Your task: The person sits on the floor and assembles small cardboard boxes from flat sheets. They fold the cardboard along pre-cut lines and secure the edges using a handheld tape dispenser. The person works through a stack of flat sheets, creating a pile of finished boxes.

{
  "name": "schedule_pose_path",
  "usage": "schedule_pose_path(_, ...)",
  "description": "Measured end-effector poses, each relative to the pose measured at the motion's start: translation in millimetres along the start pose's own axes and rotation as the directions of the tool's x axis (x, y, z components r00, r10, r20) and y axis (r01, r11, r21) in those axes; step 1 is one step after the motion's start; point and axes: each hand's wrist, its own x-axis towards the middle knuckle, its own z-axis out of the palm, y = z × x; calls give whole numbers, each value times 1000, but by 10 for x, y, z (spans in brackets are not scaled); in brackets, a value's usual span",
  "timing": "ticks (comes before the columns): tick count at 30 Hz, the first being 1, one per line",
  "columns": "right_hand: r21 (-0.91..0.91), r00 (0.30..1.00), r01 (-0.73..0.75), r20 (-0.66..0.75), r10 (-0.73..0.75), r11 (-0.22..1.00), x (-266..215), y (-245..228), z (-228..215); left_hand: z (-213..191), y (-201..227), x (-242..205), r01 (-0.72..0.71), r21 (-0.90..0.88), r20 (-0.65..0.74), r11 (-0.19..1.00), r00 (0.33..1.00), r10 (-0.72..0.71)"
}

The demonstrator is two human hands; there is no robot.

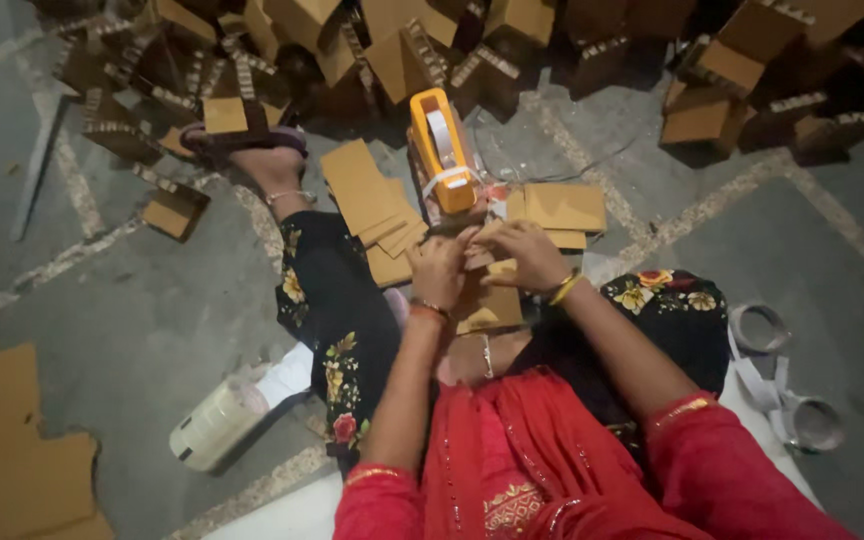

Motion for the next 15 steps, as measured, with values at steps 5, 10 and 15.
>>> schedule_pose_path(5,157,900,-433,13,436,888,-28,331,522,241,-208,136,109,-266,-15,958,993,-117)
schedule_pose_path(10,181,905,-423,38,424,888,-63,739,713,1029,-381,-109,400,-503,101,766,908,-407)
schedule_pose_path(15,717,829,-242,-197,523,654,705,1038,738,943,-231,-124,518,-456,109,724,839,-532)
